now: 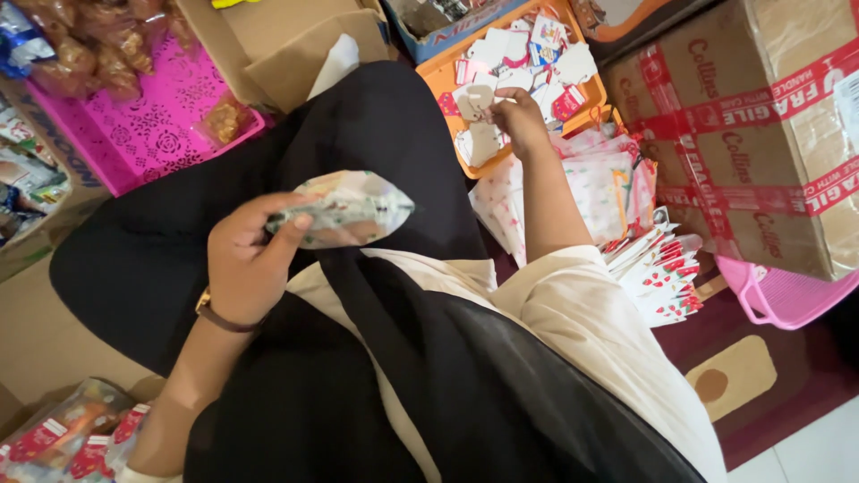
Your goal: The person packs various snack items into small plastic bags, ties them with rubber bands, and places them into a cardboard box. They repeat this process multiple times, selecting different snack packages from surrounding boxes and trays.
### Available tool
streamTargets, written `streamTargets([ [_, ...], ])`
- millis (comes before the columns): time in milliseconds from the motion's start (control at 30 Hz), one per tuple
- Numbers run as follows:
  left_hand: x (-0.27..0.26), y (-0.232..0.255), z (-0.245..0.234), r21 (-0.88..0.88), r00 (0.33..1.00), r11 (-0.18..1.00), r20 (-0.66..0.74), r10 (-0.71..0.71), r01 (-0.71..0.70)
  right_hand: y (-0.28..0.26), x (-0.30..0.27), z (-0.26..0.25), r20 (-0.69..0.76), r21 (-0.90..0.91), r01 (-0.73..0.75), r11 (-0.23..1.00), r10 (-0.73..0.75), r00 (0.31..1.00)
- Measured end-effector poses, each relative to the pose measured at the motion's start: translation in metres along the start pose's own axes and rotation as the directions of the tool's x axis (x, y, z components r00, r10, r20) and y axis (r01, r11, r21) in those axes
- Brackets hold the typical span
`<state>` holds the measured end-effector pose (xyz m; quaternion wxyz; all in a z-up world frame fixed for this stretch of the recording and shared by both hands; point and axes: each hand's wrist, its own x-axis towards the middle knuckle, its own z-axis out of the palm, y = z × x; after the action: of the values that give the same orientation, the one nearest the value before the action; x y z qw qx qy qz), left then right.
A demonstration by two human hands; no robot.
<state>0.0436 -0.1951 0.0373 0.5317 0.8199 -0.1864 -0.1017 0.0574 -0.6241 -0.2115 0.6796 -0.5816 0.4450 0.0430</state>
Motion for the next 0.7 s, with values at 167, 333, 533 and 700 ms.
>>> streamTargets([
  [167, -0.001, -0.004, 0.0, -0.039, 0.99, 0.998, -0.13, -0.049, 0.044, -0.034, -0.038, 0.014, 0.18, 0.072, 0.189, 0.979, -0.199, 0.963],
  [333, -0.004, -0.006, -0.002, -0.162, 0.974, 0.987, -0.22, -0.054, 0.018, -0.103, -0.143, 0.056, 0.487, 0.155, 0.272, 0.95, -0.313, 0.815],
  [533, -0.013, -0.005, -0.008, -0.385, 0.934, 0.923, -0.337, -0.116, -0.024, -0.117, -0.225, 0.101, 0.817, 0.174, 0.376, 0.91, -0.347, 0.461],
  [700, -0.022, -0.011, -0.019, -0.445, 0.915, 0.895, -0.372, -0.157, -0.027, -0.105, -0.228, 0.127, 0.774, 0.181, 0.442, 0.878, -0.405, 0.487],
])
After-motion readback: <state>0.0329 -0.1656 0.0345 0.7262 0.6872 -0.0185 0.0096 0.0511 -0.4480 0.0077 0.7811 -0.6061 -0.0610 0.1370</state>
